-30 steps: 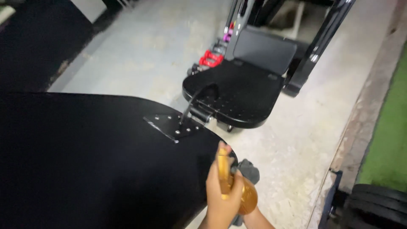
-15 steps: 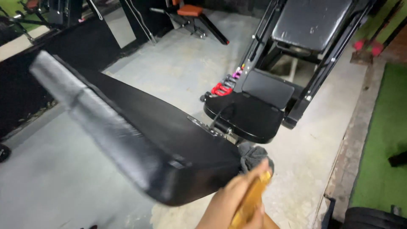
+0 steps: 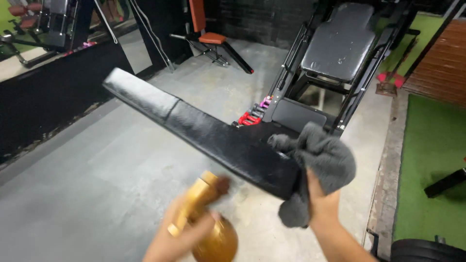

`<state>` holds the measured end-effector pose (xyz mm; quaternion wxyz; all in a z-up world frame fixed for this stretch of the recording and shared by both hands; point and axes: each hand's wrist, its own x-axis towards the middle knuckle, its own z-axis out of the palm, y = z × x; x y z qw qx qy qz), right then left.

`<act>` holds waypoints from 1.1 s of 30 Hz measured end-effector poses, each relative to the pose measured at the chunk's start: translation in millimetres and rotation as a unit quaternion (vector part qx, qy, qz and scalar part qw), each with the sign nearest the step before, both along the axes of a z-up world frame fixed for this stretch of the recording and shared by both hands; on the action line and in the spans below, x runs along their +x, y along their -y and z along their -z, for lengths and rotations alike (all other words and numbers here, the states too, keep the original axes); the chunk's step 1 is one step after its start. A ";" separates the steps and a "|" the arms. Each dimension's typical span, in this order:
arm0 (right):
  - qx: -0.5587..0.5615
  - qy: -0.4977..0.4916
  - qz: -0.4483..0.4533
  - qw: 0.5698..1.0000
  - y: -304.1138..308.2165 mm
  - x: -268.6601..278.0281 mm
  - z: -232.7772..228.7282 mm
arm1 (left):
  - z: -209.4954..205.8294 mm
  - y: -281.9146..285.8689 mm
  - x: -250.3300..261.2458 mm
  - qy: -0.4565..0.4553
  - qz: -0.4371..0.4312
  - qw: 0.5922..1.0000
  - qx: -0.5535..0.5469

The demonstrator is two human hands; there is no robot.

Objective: Spraying and wiping down the leather pads and metal surfaces of a leg press machine in a gym environment.

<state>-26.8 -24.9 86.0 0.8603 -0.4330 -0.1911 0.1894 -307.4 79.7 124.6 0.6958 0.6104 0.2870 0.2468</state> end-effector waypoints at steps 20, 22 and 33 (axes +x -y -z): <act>-0.068 0.839 0.270 0.467 5.5 -98.4 -134.1 | -49.2 -20.8 -32.8 0.202 -0.129 0.941 0.241; -0.078 0.870 0.275 0.402 9.5 -94.7 -122.9 | -46.1 -22.1 -43.1 0.190 -0.145 0.942 0.237; -0.306 0.889 0.152 0.305 -97.6 -37.1 110.7 | -38.1 -107.4 -93.5 0.127 -0.132 0.945 0.271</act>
